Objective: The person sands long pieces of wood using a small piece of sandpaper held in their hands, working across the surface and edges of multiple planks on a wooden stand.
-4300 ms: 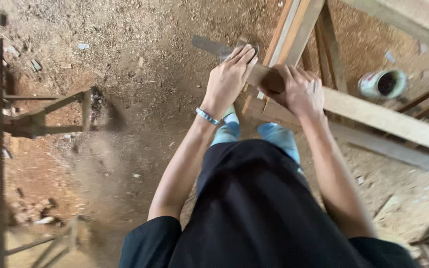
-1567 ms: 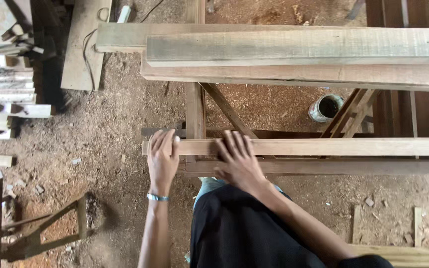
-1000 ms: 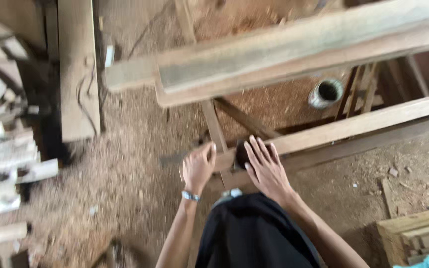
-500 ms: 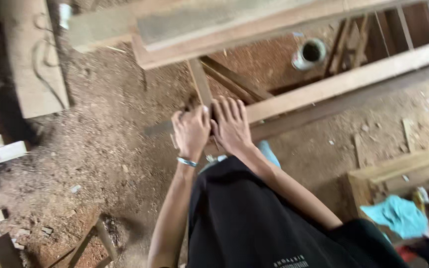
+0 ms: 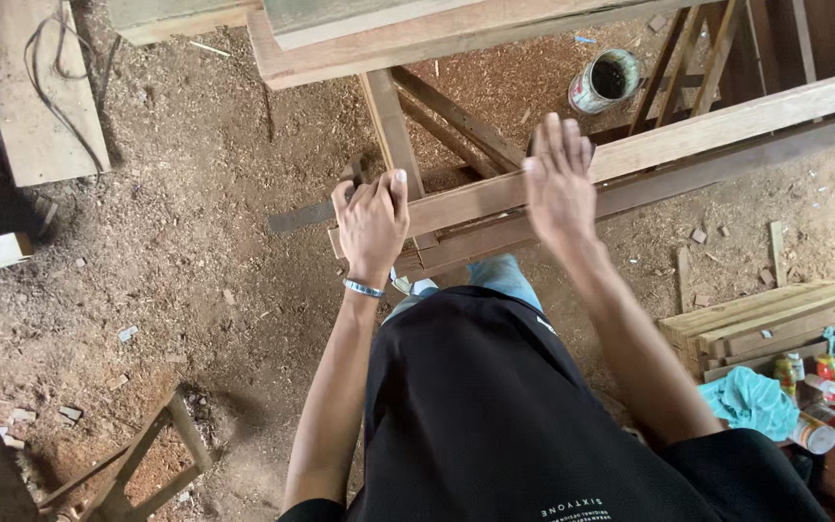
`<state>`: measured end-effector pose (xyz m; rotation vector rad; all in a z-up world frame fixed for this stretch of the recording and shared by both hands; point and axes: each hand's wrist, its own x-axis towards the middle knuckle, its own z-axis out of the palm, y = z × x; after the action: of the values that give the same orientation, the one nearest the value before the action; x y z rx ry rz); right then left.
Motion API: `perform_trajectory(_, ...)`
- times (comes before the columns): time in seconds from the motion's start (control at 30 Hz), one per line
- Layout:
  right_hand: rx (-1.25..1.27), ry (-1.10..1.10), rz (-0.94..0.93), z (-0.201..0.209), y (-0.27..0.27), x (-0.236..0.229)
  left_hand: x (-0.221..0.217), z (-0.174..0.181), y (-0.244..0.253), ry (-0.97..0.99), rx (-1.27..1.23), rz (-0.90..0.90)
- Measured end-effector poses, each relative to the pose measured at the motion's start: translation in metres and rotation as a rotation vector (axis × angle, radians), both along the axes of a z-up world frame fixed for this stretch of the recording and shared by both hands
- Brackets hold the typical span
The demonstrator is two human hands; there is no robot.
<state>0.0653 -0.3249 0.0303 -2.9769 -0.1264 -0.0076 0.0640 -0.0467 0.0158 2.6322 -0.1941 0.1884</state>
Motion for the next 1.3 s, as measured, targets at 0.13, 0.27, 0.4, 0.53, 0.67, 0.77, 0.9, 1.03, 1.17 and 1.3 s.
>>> perform_trajectory(0.13,0.000,0.092,0.083,-0.035,0.098,-0.019,0.006,-0.010,0.002,0.047,-0.101,0.017)
perform_trajectory(0.27,-0.286,0.055,0.416,-0.041,0.157,-0.034,0.011,-0.017,0.010,0.282,-0.295,0.119)
perform_trajectory(0.4,0.184,-0.023,0.496,-0.022,0.138,-0.035,0.001,-0.005,0.014,0.076,-0.476,0.093)
perform_trajectory(0.53,0.163,-0.015,0.503,-0.014,0.127,-0.037,0.001,-0.009,0.015,-0.011,-0.397,0.034)
perform_trajectory(0.67,0.294,-0.097,0.448,-0.011,0.125,-0.041,0.006,-0.029,0.019,0.035,-0.330,-0.010)
perform_trajectory(0.77,0.378,0.118,0.237,-0.004,0.104,-0.047,0.005,-0.038,0.017,0.195,-0.117,-0.019)
perform_trajectory(0.9,0.186,-0.039,0.231,-0.005,0.042,-0.049,0.005,-0.021,0.016,0.035,-0.026,-0.148)
perform_trajectory(1.03,0.258,-0.062,0.048,-0.013,-0.019,-0.033,-0.012,0.007,0.035,-0.011,0.029,-0.141)
perform_trajectory(1.17,0.426,-0.088,-0.055,-0.020,-0.012,-0.022,-0.036,0.012,0.040,-0.035,0.185,-0.155)
perform_trajectory(1.3,0.370,-0.028,0.115,-0.028,0.051,-0.009,-0.034,-0.004,0.042,0.175,0.206,-0.130)
